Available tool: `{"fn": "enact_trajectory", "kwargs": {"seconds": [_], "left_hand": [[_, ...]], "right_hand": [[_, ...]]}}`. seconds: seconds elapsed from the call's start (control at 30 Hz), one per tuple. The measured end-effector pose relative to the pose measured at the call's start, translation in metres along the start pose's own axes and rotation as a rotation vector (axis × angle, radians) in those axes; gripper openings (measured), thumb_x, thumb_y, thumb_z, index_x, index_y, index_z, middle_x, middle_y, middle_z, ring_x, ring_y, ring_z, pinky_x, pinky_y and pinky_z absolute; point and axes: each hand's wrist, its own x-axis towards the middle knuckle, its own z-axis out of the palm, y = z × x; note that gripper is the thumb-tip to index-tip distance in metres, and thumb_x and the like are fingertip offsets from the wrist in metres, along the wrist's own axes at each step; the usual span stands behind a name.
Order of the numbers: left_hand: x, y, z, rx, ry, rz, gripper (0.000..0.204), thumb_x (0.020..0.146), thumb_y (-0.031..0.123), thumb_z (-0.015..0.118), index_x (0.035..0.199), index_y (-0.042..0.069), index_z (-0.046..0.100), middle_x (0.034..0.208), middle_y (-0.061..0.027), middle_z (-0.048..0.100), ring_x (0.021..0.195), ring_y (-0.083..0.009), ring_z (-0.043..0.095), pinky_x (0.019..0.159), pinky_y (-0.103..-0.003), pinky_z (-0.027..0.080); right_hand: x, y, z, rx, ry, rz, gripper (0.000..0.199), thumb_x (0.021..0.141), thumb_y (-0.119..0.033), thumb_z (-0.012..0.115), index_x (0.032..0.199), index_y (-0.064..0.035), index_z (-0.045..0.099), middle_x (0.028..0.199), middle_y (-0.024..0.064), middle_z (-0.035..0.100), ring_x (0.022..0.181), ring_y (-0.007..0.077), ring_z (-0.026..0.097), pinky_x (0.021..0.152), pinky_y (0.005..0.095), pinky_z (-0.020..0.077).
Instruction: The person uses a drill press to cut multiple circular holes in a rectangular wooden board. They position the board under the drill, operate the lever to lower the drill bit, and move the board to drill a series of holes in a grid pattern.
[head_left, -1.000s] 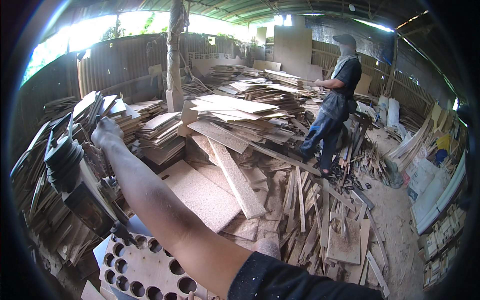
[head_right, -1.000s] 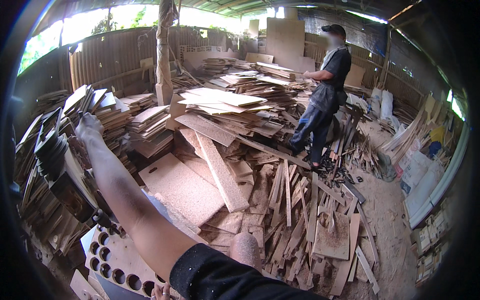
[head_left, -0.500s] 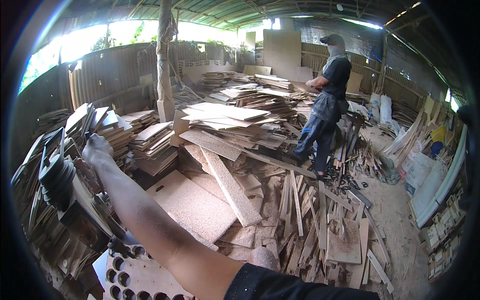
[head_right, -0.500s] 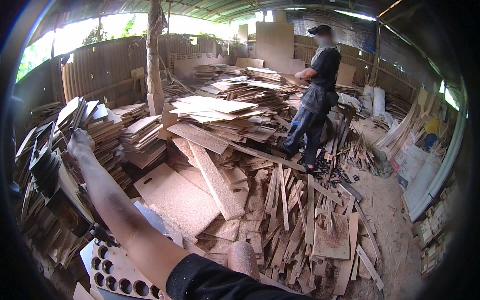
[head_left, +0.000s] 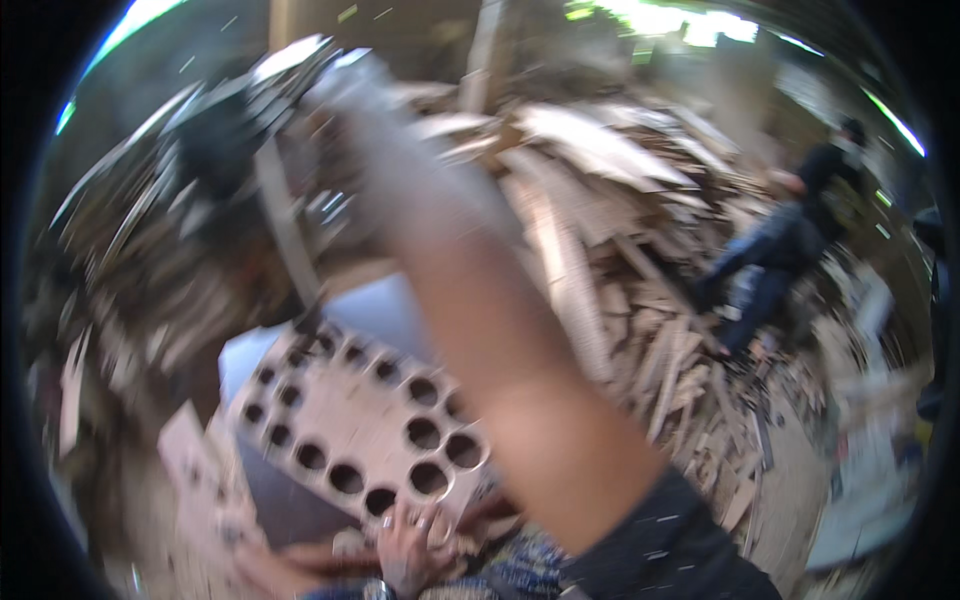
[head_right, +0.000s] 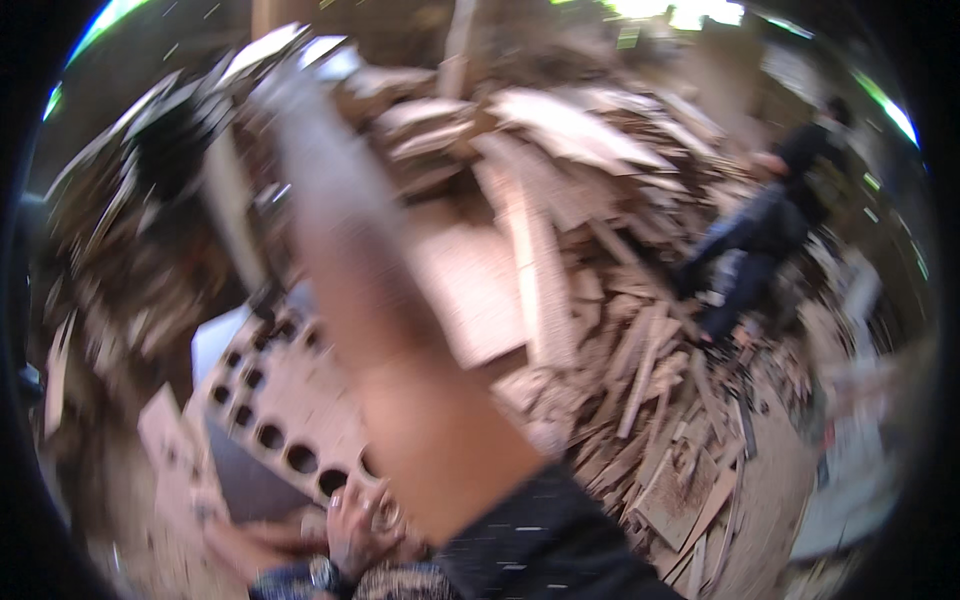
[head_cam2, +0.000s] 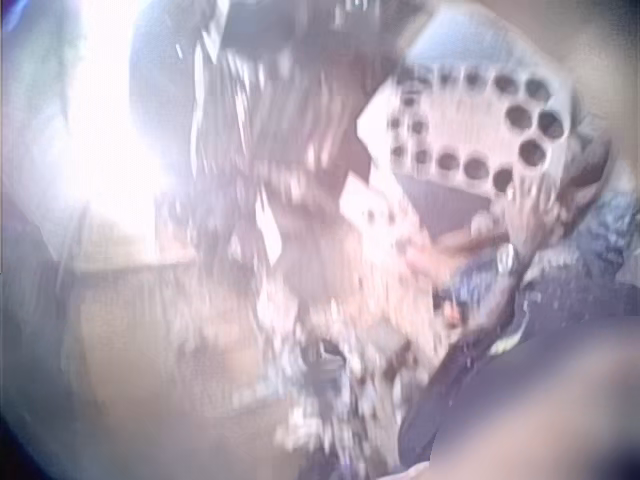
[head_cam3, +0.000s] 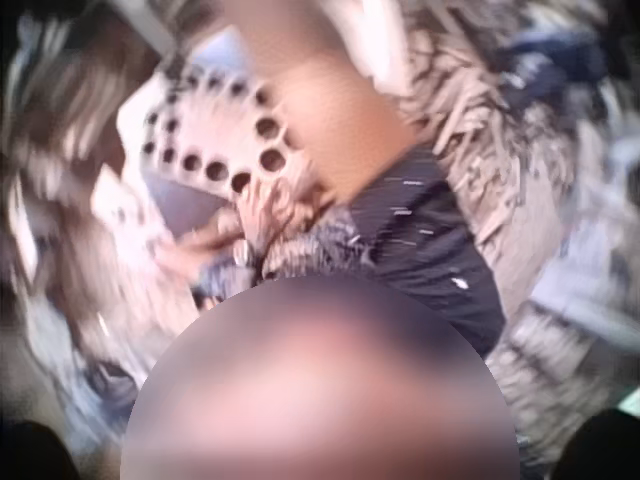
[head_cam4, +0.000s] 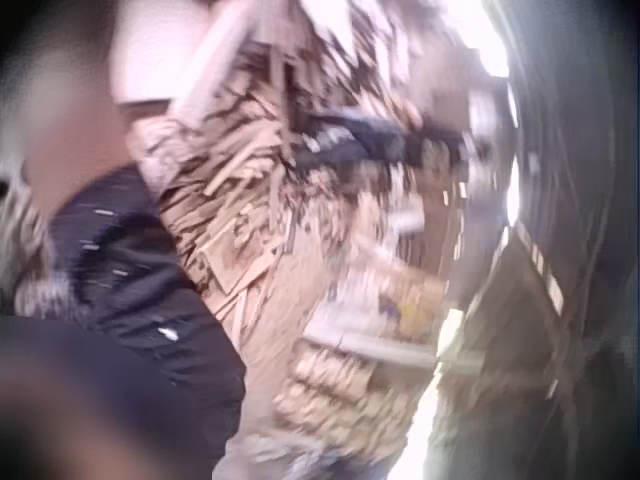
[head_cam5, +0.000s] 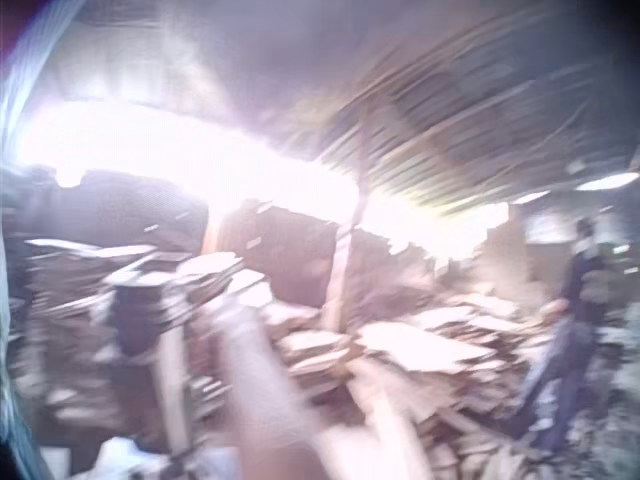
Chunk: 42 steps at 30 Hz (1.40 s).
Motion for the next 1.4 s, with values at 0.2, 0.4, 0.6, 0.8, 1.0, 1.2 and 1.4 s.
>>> {"fn": "enact_trajectory", "kwargs": {"seconds": [0.2,0.4,0.6,0.8,1.0,1.2,1.4], "left_hand": [[-0.057,-0.013,-0.026,0.143,0.060,-0.137,0.078,0.066,0.037,0.085,0.139,0.025,0.058,0.149,-0.0186,0.048,0.136,-0.0363,0.046,0.116,-0.053,0.033],[-0.059,-0.017,-0.030,0.188,0.145,-0.210,0.068,0.072,0.047,0.085,0.130,0.020,0.061,0.138,-0.0156,0.052,0.134,-0.0349,0.047,0.119,-0.056,0.028],[-0.063,-0.019,-0.024,0.176,0.054,-0.158,0.069,0.066,0.042,0.089,0.126,0.020,0.060,0.135,-0.0134,0.049,0.132,-0.0340,0.049,0.121,-0.055,0.026],[-0.065,-0.024,-0.027,0.124,0.099,-0.118,0.069,0.066,0.037,0.089,0.127,0.020,0.060,0.137,-0.0136,0.049,0.129,-0.0341,0.052,0.117,-0.053,0.035],[-0.070,-0.025,-0.029,0.139,0.073,-0.139,0.075,0.067,0.039,0.089,0.132,0.020,0.056,0.144,-0.0148,0.047,0.130,-0.0343,0.050,0.116,-0.052,0.035],[-0.065,-0.014,-0.012,0.308,0.071,-0.169,0.085,0.077,0.031,0.078,0.156,0.029,0.043,0.165,-0.0176,0.030,0.127,-0.0307,0.049,0.102,-0.045,0.037],[-0.056,-0.008,-0.004,0.441,0.094,-0.134,0.093,0.073,0.028,0.077,0.159,0.030,0.040,0.162,-0.0175,0.037,0.121,-0.0302,0.050,0.100,-0.043,0.039]], "right_hand": [[0.009,-0.003,-0.007,-0.416,-0.119,-0.150,0.031,0.101,-0.029,0.053,0.119,-0.0129,0.073,0.116,0.0111,0.074,0.109,0.0268,0.070,0.093,0.0390,0.0565],[0.061,0.005,0.005,-1.086,-0.154,-0.458,0.035,0.105,-0.031,0.047,0.115,-0.0147,0.076,0.110,0.0067,0.077,0.101,0.0214,0.073,0.088,0.0360,0.0580],[0.055,0.001,-0.001,-0.954,-0.246,-0.343,0.044,0.109,-0.040,0.040,0.121,-0.0158,0.075,0.111,0.0058,0.077,0.105,0.0184,0.072,0.097,0.0334,0.0557],[0.035,-0.001,-0.002,0.092,-0.188,0.202,0.025,0.103,-0.035,0.055,0.106,-0.0114,0.064,0.092,0.0012,0.069,0.080,0.0201,0.072,0.081,0.0451,0.0588],[0.026,0.003,-0.006,0.096,-0.140,0.154,0.029,0.103,-0.033,0.056,0.116,-0.0100,0.066,0.098,0.0049,0.068,0.085,0.0211,0.072,0.081,0.0455,0.0590],[0.019,0.010,-0.009,0.187,-0.133,0.085,0.029,0.103,-0.034,0.056,0.118,-0.0111,0.067,0.101,0.0042,0.068,0.090,0.0208,0.072,0.083,0.0456,0.0584],[0.019,0.008,-0.008,0.197,-0.141,0.124,0.027,0.102,-0.033,0.058,0.115,-0.0120,0.067,0.101,0.0021,0.068,0.090,0.0213,0.072,0.087,0.0483,0.0557]]}}
